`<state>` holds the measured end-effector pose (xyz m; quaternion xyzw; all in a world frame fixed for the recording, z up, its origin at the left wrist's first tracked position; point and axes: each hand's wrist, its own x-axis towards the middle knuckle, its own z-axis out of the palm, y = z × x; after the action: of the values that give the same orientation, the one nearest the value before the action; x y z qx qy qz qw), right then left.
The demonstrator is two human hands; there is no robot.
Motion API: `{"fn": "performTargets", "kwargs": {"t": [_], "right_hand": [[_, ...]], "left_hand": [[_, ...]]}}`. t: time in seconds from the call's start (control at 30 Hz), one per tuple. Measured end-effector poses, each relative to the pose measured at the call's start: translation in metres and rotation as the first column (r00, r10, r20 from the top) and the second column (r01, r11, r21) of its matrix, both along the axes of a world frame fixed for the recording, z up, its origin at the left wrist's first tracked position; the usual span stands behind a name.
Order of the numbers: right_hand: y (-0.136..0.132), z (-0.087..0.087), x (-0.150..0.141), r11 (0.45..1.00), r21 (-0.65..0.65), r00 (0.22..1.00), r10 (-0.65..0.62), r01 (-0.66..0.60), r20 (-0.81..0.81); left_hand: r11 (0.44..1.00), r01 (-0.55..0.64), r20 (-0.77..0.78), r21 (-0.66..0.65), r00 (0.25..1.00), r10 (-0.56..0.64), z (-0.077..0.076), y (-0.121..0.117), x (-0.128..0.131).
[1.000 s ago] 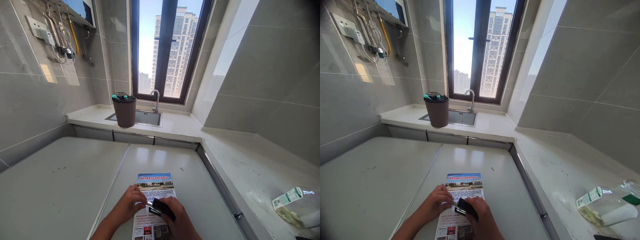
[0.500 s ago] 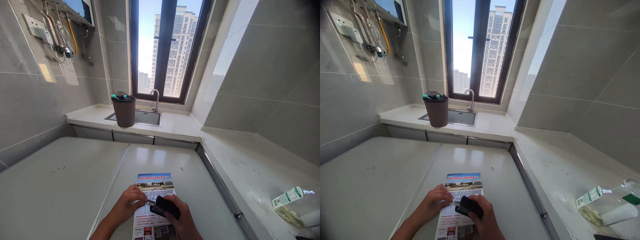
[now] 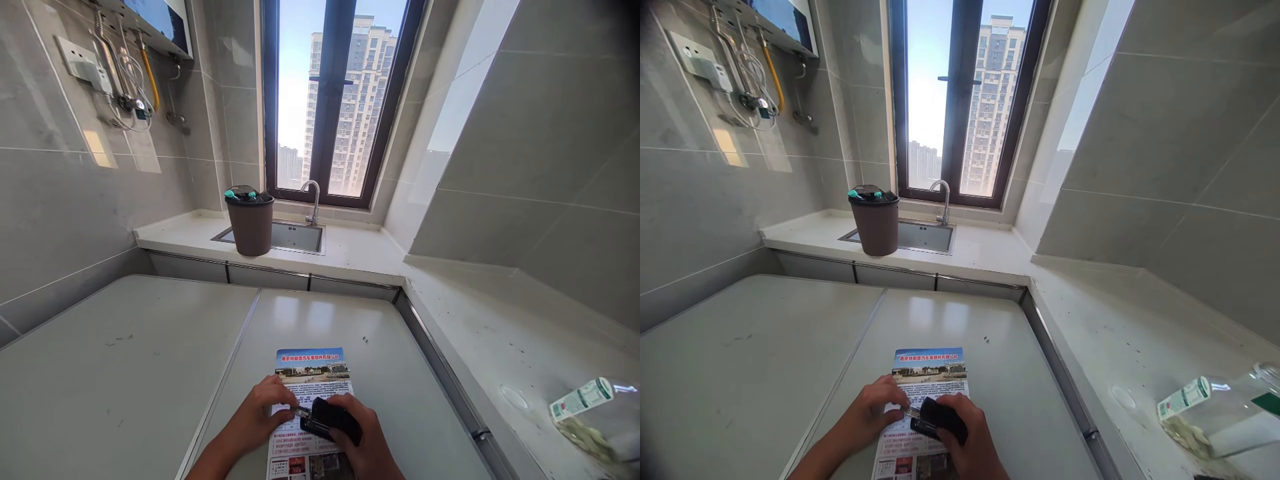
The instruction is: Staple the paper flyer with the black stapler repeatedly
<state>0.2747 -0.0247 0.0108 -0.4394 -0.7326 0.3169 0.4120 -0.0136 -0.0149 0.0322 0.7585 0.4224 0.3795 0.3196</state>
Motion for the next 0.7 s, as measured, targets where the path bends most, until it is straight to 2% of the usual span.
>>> {"fn": "performTargets", "kwargs": {"t": [0.13, 0.37, 0.5, 0.7], "right_hand": [[-0.002, 0.005, -0.002, 1.000, 0.002, 0.999, -0.024, 0.024, -0.024], [0.002, 0.021, -0.008, 0.993, -0.070, 0.994, 0.094, -0.097, -0.053], [0.004, 0.015, -0.008, 0.992, -0.061, 0.992, 0.111, -0.114, -0.052], [0.007, 0.001, -0.010, 0.988, -0.036, 0.987, 0.145, -0.148, -0.064]], "left_hand": [[1.000, -0.002, -0.015, -0.006, 1.000, 0.002, 0.001, 0.000, 0.000], [0.999, -0.032, -0.006, -0.018, 0.999, 0.032, 0.002, -0.001, 0.001], [0.997, -0.080, -0.016, -0.023, 0.997, 0.080, -0.001, 0.000, 0.002], [0.998, -0.058, -0.028, -0.010, 0.998, 0.058, -0.010, 0.003, 0.006]]}}
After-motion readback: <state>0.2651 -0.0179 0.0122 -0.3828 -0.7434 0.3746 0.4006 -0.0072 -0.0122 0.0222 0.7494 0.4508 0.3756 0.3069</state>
